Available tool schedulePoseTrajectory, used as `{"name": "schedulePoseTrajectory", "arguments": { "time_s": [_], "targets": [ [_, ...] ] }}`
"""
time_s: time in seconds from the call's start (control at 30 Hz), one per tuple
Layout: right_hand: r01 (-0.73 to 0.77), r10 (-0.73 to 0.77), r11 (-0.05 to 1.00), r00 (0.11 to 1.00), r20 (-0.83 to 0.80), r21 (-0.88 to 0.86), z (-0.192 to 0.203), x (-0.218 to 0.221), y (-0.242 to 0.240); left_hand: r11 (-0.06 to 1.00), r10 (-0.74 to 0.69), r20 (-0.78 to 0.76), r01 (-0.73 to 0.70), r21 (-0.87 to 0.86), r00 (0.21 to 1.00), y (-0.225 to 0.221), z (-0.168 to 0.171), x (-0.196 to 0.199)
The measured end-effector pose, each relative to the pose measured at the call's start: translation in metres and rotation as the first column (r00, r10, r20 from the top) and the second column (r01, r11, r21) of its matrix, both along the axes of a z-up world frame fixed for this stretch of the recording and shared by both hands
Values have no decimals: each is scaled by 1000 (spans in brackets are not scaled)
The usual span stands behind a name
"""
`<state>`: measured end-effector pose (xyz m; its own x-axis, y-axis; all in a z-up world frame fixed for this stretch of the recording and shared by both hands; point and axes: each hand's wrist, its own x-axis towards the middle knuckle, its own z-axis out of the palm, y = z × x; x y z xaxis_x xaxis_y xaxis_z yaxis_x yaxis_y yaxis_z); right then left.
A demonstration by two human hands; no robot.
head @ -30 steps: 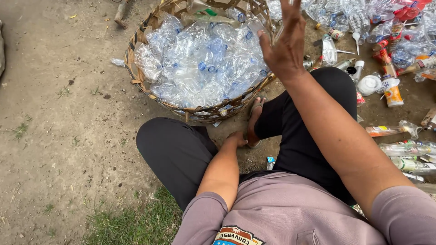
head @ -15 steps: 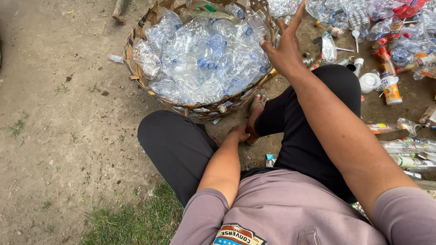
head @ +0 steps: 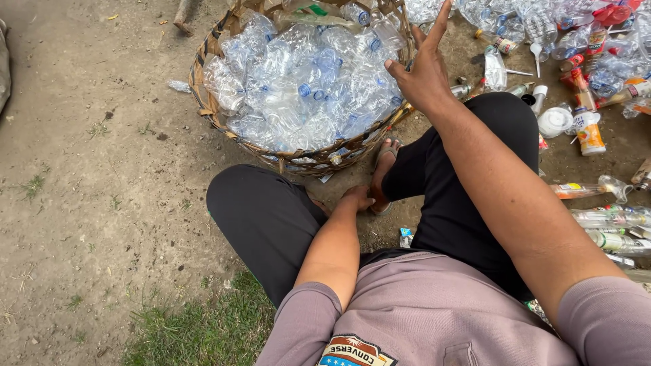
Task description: Sorting plastic bottles and other recyclable containers from a pile into a basket
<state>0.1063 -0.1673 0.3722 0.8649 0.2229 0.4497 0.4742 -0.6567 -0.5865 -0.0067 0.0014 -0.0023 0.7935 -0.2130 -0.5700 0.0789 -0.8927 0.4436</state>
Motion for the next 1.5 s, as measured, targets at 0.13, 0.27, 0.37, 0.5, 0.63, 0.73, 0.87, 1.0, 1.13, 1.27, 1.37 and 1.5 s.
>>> {"name": "schedulePoseTrajectory", "arguments": {
  "time_s": [0.13, 0.27, 0.37, 0.5, 0.63, 0.73, 0.87, 1.0, 1.13, 1.27, 1.37, 1.5],
  "targets": [
    [-18, 19, 999, 999, 40, -27, -4, 4, -2, 998, 53, -43, -53, -18, 998, -2, 17, -6],
    [-21, 22, 999, 999, 30, -38, -1, 1, -2, 1000, 13, 6, -13, -28, 1000, -3, 7, -4],
    [-19, 24, 998, 997, 77, -66, 0, -2, -3, 998, 52, -37, -53, -17, 998, -5, 29, -9],
    [-45, 52, 996, 996, 79, -82, 3, -5, -3, 997, 74, -46, -74, -18, 996, -5, 51, -11],
    [-16, 29, 989, 996, 86, -148, 3, -6, -3, 995, 95, -43, -96, -29, 995, -7, 54, -13],
    [-10, 23, 987, 996, 86, -160, 4, -8, -1, 996, 77, -19, -77, -41, 997, -4, 38, -9],
    [10, 4, 984, 997, 77, -177, 1, -4, 0, 998, 48, 6, -48, -38, 999, -4, 39, -9],
    [8, 5, 988, 996, 87, -155, -4, 0, -1, 1000, -3, 60, 4, -16, 998, -1, 14, 1],
    [-37, 57, 995, 974, 220, -96, 15, -11, -2, 998, -33, 189, 42, -44, 981, -3, -11, 15],
    [-47, 53, 997, 992, 117, -58, 54, -31, 11, 992, 116, 138, -107, -67, 984, -7, 51, 12],
    [-44, 66, 994, 968, 244, -96, 41, -25, 7, 978, 206, 75, -202, -52, 976, -13, 82, -1],
    [4, 22, 978, 992, 125, -207, 19, -6, 9, 963, 270, 42, -271, 10, 962, -10, 84, -8]
  ]
}}
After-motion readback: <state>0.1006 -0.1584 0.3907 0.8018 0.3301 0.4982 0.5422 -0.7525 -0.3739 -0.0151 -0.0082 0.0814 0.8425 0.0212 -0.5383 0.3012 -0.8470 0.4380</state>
